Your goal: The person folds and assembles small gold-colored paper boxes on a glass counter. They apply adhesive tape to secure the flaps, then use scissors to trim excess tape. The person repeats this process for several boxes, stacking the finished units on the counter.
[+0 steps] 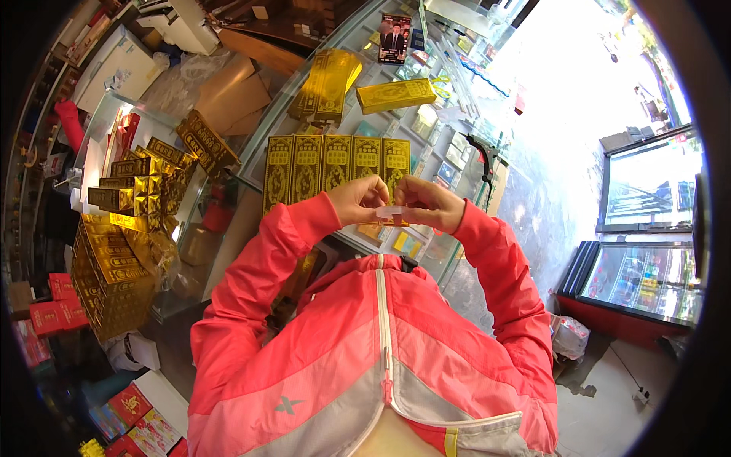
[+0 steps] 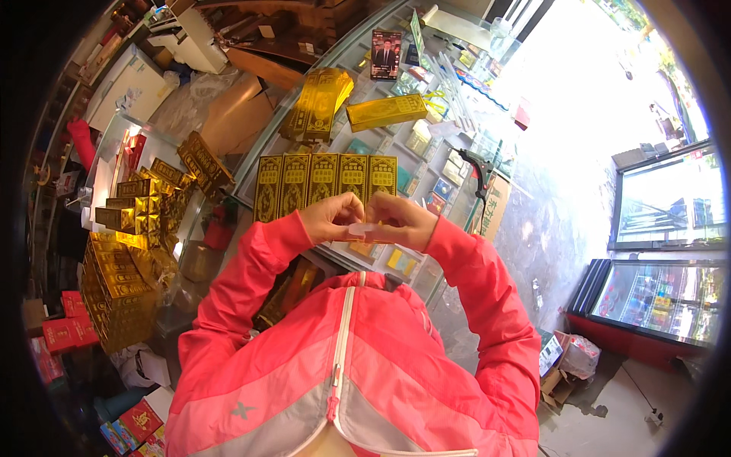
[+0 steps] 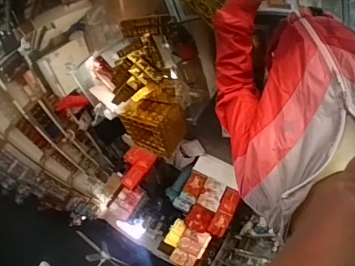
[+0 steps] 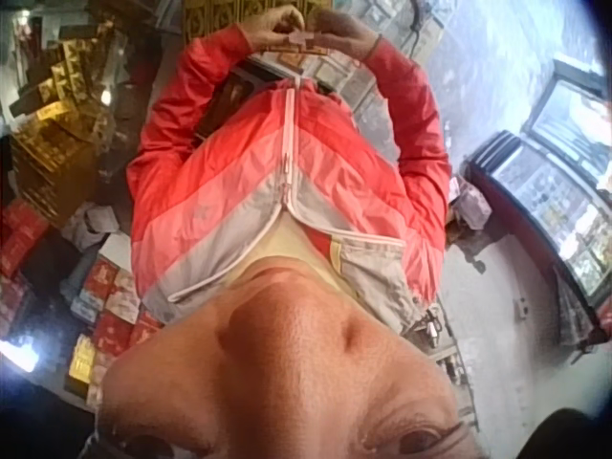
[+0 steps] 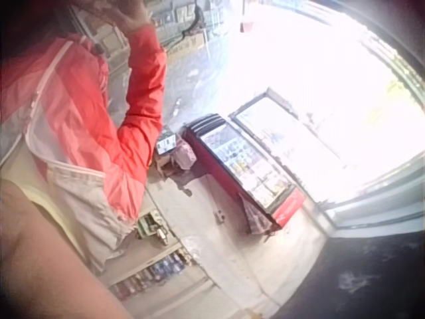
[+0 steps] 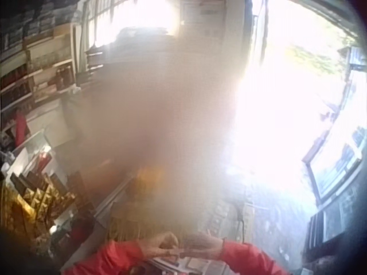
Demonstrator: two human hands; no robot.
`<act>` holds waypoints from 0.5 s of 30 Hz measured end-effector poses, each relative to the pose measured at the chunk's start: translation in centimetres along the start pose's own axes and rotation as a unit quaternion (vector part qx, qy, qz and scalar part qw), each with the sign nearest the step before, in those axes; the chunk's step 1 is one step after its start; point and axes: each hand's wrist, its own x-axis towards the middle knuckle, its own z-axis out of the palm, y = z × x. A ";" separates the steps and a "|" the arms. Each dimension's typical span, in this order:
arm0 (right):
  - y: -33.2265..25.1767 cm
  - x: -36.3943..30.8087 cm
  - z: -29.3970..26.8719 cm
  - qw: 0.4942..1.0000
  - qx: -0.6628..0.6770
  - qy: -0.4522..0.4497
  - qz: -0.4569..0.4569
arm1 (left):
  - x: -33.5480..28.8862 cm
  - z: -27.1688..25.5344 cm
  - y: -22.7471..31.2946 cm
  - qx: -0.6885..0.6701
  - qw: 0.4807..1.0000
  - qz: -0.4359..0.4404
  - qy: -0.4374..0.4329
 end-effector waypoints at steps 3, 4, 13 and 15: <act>0.1 0.6 1.0 0.949 -0.293 0.112 0.001 | 0.4 0.3 0.4 0.209 0.972 0.000 0.106; 0.3 0.8 1.4 0.891 -0.426 0.158 -0.005 | 0.6 0.5 0.5 0.288 0.946 0.002 0.149; 0.8 2.6 0.9 0.790 -0.524 0.314 -0.058 | 1.2 0.2 1.3 0.173 0.944 0.062 0.272; 0.2 2.3 0.0 0.817 -0.474 0.325 -0.047 | 0.7 -1.7 1.5 -0.042 0.958 0.077 0.272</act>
